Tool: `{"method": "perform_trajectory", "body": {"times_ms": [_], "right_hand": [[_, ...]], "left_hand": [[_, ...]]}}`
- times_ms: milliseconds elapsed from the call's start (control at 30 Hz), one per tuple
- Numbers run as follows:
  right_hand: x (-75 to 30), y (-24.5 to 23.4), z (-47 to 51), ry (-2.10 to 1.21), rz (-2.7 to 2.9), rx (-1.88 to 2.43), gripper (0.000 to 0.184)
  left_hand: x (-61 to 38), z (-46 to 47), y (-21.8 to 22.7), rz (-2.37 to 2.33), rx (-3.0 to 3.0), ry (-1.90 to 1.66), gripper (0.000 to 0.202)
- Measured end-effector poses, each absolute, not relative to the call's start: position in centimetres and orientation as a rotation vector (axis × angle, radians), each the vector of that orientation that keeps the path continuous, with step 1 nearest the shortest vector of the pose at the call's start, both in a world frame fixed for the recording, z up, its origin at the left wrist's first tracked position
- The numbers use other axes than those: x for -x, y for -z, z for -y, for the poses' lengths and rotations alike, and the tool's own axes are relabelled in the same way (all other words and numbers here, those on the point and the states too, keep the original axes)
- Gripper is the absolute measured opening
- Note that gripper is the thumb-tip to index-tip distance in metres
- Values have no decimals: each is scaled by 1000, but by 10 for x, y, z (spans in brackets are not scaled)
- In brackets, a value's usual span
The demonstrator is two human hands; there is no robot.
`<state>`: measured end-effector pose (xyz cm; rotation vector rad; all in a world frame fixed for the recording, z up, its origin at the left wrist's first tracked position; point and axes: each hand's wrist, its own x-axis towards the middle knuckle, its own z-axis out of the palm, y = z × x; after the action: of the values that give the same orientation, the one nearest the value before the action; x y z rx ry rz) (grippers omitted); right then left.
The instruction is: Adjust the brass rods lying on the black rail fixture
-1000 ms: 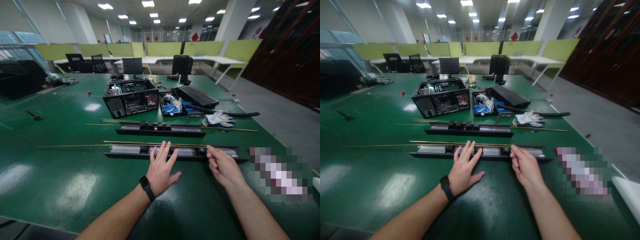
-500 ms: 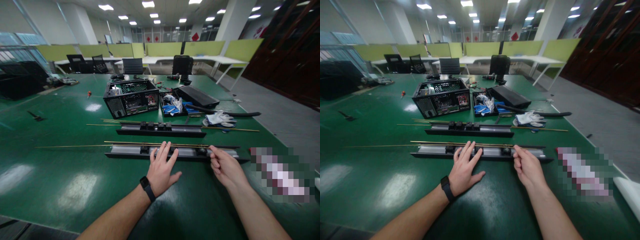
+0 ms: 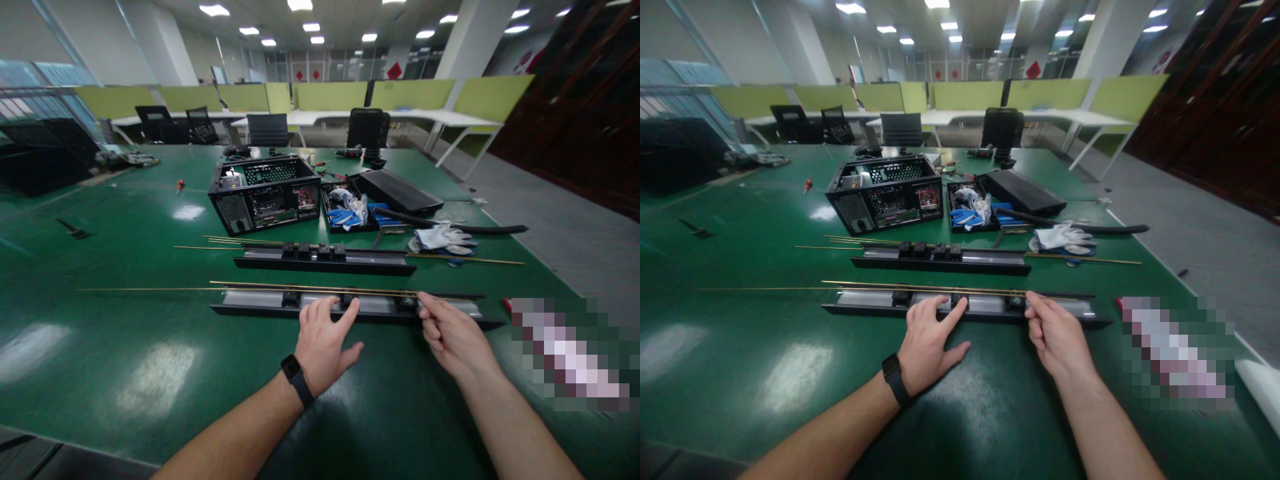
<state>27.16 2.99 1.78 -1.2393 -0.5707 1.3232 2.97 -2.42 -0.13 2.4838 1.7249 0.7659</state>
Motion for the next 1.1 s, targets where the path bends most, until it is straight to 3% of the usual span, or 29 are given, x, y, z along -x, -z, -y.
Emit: {"method": "perform_trajectory", "body": {"times_ms": [833,1100], "right_hand": [[-274,-19,-31,-1302,468,1217,26],[-272,-17,-31,-1314,530,1233,38]], "left_hand": [[-31,21,4,-1593,-2509,-675,87],[-31,20,5,-1592,-2514,-667,88]]}}
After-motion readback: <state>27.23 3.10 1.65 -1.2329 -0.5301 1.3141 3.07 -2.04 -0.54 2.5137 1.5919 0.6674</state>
